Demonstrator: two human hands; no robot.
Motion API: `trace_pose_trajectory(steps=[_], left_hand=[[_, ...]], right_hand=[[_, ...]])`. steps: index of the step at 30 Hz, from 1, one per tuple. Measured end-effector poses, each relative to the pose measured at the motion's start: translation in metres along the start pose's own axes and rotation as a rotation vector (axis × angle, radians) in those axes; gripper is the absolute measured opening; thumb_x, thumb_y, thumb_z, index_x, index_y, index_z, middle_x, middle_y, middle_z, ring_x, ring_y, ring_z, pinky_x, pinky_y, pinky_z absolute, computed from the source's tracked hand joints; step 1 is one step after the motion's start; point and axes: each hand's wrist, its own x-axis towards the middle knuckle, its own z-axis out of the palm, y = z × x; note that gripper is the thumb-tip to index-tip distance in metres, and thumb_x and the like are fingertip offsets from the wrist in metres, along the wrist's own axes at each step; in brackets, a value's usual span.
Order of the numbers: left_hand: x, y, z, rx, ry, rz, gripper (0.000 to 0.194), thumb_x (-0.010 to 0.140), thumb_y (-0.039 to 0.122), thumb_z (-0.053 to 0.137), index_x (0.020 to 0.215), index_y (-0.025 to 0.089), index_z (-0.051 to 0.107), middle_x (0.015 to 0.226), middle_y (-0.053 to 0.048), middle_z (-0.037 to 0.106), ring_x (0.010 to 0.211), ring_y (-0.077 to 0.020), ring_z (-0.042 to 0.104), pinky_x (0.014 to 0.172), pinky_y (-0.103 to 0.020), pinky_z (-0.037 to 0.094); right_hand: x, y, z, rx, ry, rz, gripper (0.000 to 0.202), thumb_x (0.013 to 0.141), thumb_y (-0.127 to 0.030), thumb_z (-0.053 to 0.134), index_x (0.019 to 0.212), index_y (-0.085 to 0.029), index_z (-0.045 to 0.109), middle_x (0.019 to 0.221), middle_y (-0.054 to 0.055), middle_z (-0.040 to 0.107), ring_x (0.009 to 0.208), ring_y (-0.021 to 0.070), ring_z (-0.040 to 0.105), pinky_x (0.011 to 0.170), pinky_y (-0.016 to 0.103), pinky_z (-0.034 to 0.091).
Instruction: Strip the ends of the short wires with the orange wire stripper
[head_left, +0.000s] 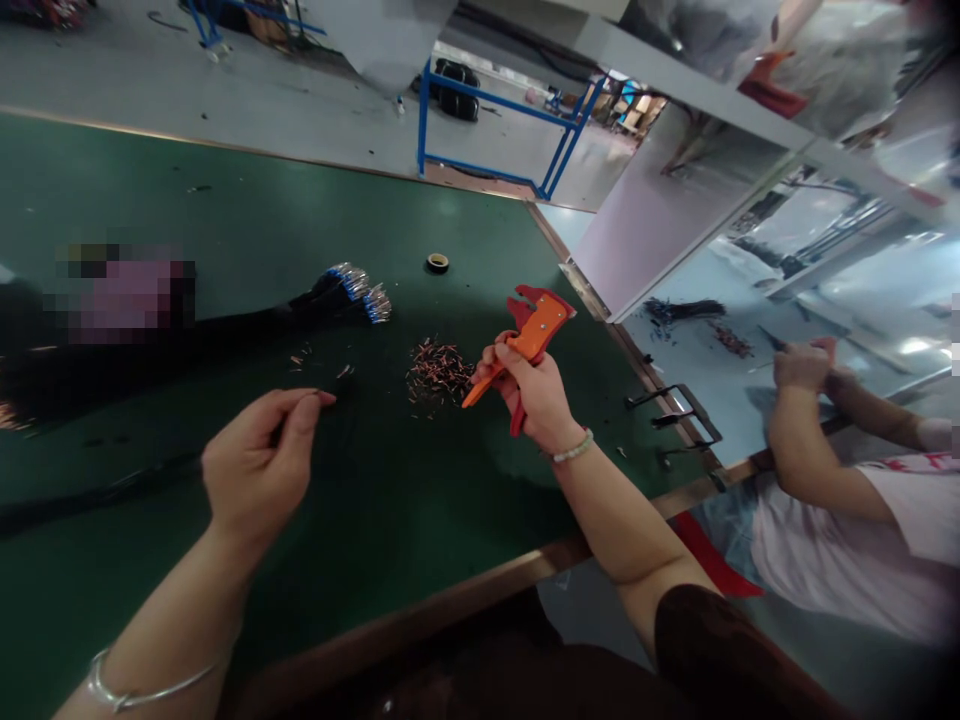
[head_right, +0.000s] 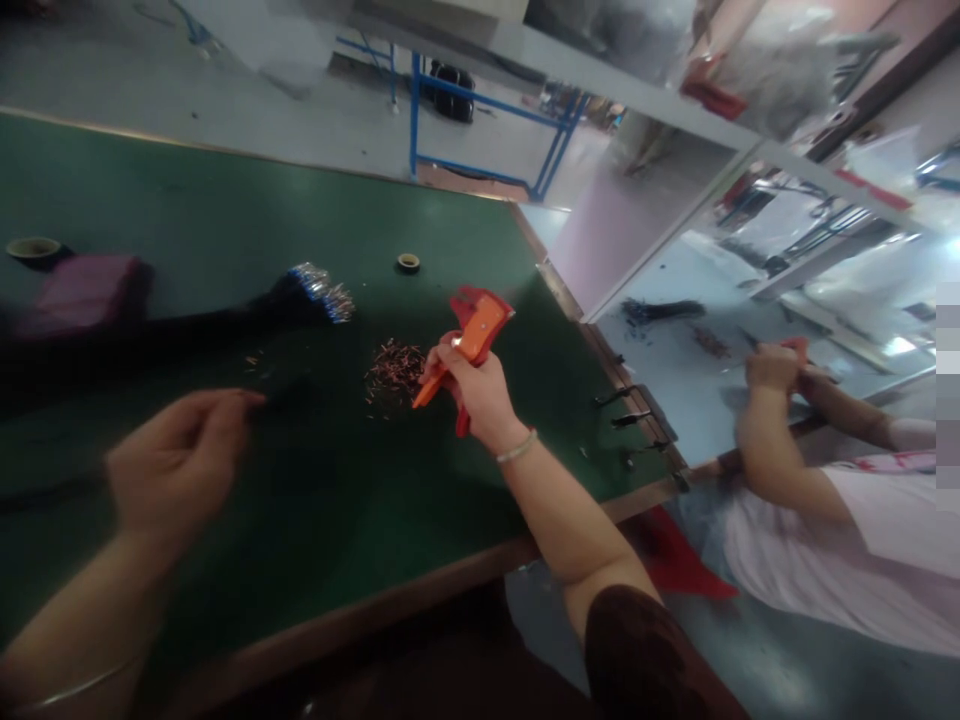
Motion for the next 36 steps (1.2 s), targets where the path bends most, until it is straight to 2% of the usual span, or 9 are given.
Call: trace_pose_trajectory(steps=[3, 6, 9, 15, 18, 20, 24, 31, 36], left_hand=[[-0.001, 0.005, 0.007, -0.101, -0.068, -0.114, 0.030, 0.094, 0.051, 0.066, 0.095, 0.022, 0.077, 0.073, 0.002, 0.070, 0.060, -0.0125, 0.058, 0.055, -0.025, 0.046], [-0.005, 0.012, 0.016, -0.151, -0.168, -0.148, 0.029, 0.088, 0.050, 0.070, 0.096, 0.023, 0.079, 0.073, 0.001, 0.073, 0.056, -0.0124, 0.059, 0.052, -0.024, 0.047], [-0.009, 0.015, 0.020, -0.171, -0.268, -0.119, 0.034, 0.095, 0.048, 0.060, 0.101, 0.021, 0.080, 0.066, 0.001, 0.071, 0.047, -0.0115, 0.052, 0.048, -0.024, 0.043], [-0.016, 0.019, 0.033, -0.217, -0.493, -0.048, 0.044, 0.094, 0.054, 0.057, 0.107, 0.019, 0.079, 0.074, -0.003, 0.076, 0.056, -0.0157, 0.063, 0.052, -0.025, 0.048], [-0.020, 0.023, 0.037, -0.245, -0.598, -0.024, 0.040, 0.094, 0.051, 0.057, 0.103, 0.019, 0.079, 0.066, 0.000, 0.072, 0.052, -0.0144, 0.060, 0.050, -0.023, 0.046], [-0.022, 0.027, 0.037, -0.269, -0.612, -0.011, 0.037, 0.097, 0.047, 0.054, 0.100, 0.020, 0.079, 0.071, -0.002, 0.075, 0.056, -0.0148, 0.062, 0.054, -0.023, 0.049], [-0.023, 0.030, 0.035, -0.381, -0.589, -0.036, 0.038, 0.100, 0.045, 0.051, 0.104, 0.021, 0.079, 0.096, -0.007, 0.082, 0.086, -0.0213, 0.076, 0.074, -0.029, 0.059], [-0.021, 0.019, 0.040, -0.323, -0.517, -0.050, 0.036, 0.096, 0.048, 0.058, 0.102, 0.020, 0.079, 0.091, -0.005, 0.081, 0.078, -0.0196, 0.074, 0.069, -0.026, 0.058], [-0.021, 0.017, 0.040, -0.293, -0.456, -0.078, 0.035, 0.095, 0.049, 0.059, 0.103, 0.019, 0.077, 0.082, -0.004, 0.078, 0.066, -0.0170, 0.069, 0.059, -0.024, 0.052]], right_hand=[[0.005, -0.003, -0.006, 0.124, -0.013, 0.152, 0.033, 0.082, -0.038, 0.083, 0.099, -0.021, 0.061, 0.104, 0.004, 0.077, 0.081, 0.0186, 0.075, 0.074, 0.035, 0.066], [0.005, -0.001, -0.006, 0.198, -0.055, 0.231, 0.028, 0.084, -0.033, 0.081, 0.101, -0.021, 0.061, 0.101, 0.005, 0.079, 0.094, 0.0229, 0.079, 0.085, 0.040, 0.067], [0.002, 0.004, -0.002, 0.280, -0.095, 0.267, 0.024, 0.087, -0.033, 0.078, 0.100, -0.021, 0.061, 0.094, 0.005, 0.080, 0.101, 0.0259, 0.079, 0.094, 0.045, 0.064], [-0.018, 0.020, 0.018, 0.355, -0.259, 0.365, 0.031, 0.090, -0.047, 0.075, 0.104, -0.021, 0.064, 0.120, 0.007, 0.078, 0.111, 0.0257, 0.076, 0.106, 0.045, 0.058], [-0.029, 0.022, 0.025, 0.309, -0.358, 0.407, 0.043, 0.090, -0.058, 0.074, 0.112, -0.022, 0.065, 0.134, 0.009, 0.072, 0.119, 0.0260, 0.073, 0.110, 0.046, 0.055], [-0.033, 0.018, 0.026, 0.285, -0.443, 0.443, 0.062, 0.083, -0.066, 0.077, 0.128, -0.027, 0.062, 0.147, 0.011, 0.065, 0.124, 0.0293, 0.070, 0.109, 0.050, 0.054], [-0.035, 0.011, 0.023, 0.235, -0.607, 0.493, 0.092, 0.072, -0.067, 0.086, 0.149, -0.031, 0.051, 0.160, 0.014, 0.053, 0.131, 0.0297, 0.066, 0.111, 0.048, 0.052], [-0.040, 0.024, 0.028, 0.096, -0.661, 0.297, 0.043, 0.085, -0.040, 0.082, 0.121, -0.020, 0.068, 0.133, 0.012, 0.072, 0.124, 0.0228, 0.069, 0.117, 0.042, 0.047], [-0.040, 0.032, 0.027, 0.078, -0.482, 0.244, 0.038, 0.080, -0.032, 0.083, 0.112, -0.020, 0.067, 0.115, 0.010, 0.077, 0.112, 0.0237, 0.073, 0.106, 0.042, 0.055]])
